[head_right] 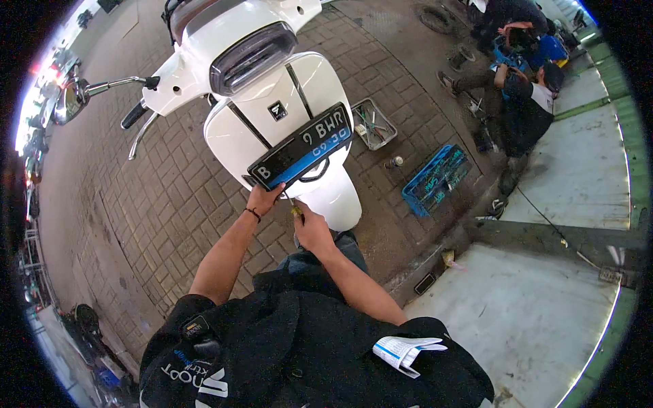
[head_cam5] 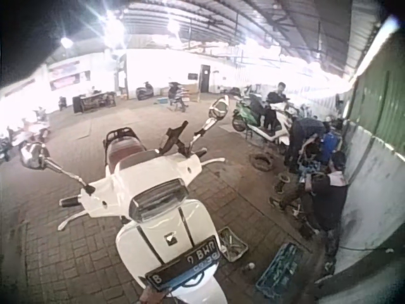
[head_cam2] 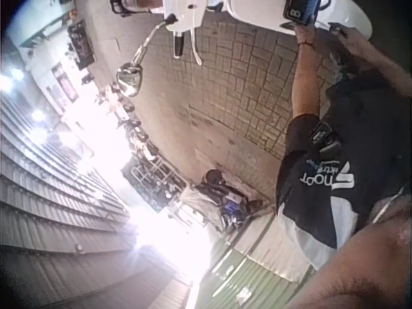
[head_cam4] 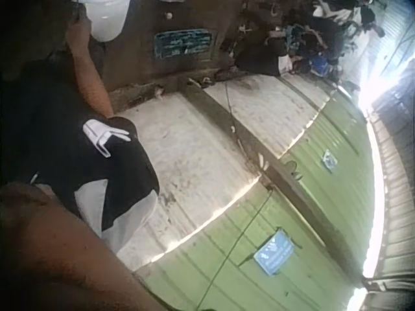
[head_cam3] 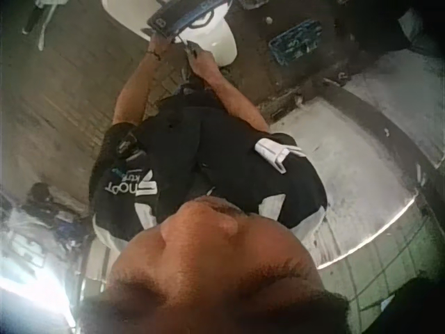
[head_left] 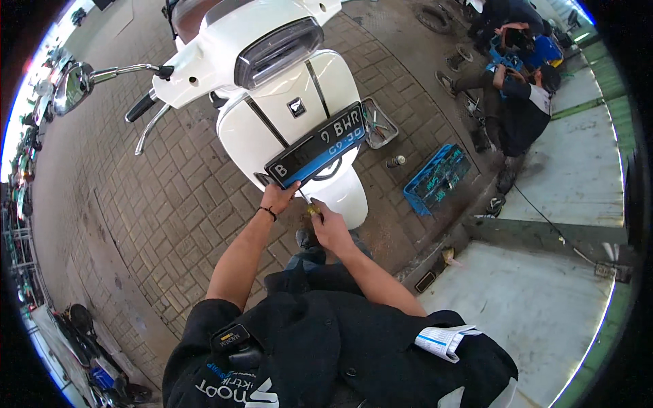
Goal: The person unscrews the license plate from the front of a white motorcycle using a socket wrench and then removes the mounting bracket.
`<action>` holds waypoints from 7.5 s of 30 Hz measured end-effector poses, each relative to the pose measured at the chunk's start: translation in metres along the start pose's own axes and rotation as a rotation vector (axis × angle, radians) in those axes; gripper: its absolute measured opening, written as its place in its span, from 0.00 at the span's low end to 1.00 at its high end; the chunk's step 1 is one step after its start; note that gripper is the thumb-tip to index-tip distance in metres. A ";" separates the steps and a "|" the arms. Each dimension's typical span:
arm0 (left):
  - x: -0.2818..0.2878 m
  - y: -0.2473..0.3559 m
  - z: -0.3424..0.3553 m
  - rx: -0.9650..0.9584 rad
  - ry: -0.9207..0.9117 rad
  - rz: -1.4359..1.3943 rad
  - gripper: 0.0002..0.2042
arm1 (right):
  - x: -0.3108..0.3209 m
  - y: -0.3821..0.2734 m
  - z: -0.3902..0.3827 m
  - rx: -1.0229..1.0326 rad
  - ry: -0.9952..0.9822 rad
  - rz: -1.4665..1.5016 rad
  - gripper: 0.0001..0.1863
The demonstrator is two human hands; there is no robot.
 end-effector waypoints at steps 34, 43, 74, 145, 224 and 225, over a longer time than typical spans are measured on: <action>-0.007 0.008 0.002 -0.015 -0.109 -0.077 0.18 | 0.007 -0.028 0.004 0.089 -0.090 -0.459 0.18; -0.012 -0.006 0.008 -0.016 -0.067 -0.166 0.14 | -0.007 -0.050 0.005 0.375 -0.126 -0.836 0.22; -0.144 0.295 0.016 -1.270 0.063 1.041 0.16 | 0.158 0.083 0.124 -0.106 -0.116 0.195 0.21; -0.244 0.259 0.083 -0.701 -0.931 1.641 0.28 | 0.149 0.033 0.141 0.103 -0.146 -0.448 0.21; 0.009 -0.008 -0.001 -0.230 0.103 0.573 0.16 | 0.034 0.069 0.128 -0.680 0.049 0.982 0.16; 0.009 -0.012 -0.001 -0.231 0.088 0.576 0.15 | 0.033 0.071 0.124 -0.708 0.048 0.987 0.17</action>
Point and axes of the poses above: each hand's wrist, its own z-axis towards the middle knuckle, its own x-axis out of the back of the hand, y = z × x, the point moved 9 cm from there along z, towards the middle knuckle, and after that the axes turned 7 degrees about y, right-handed, at the moved point
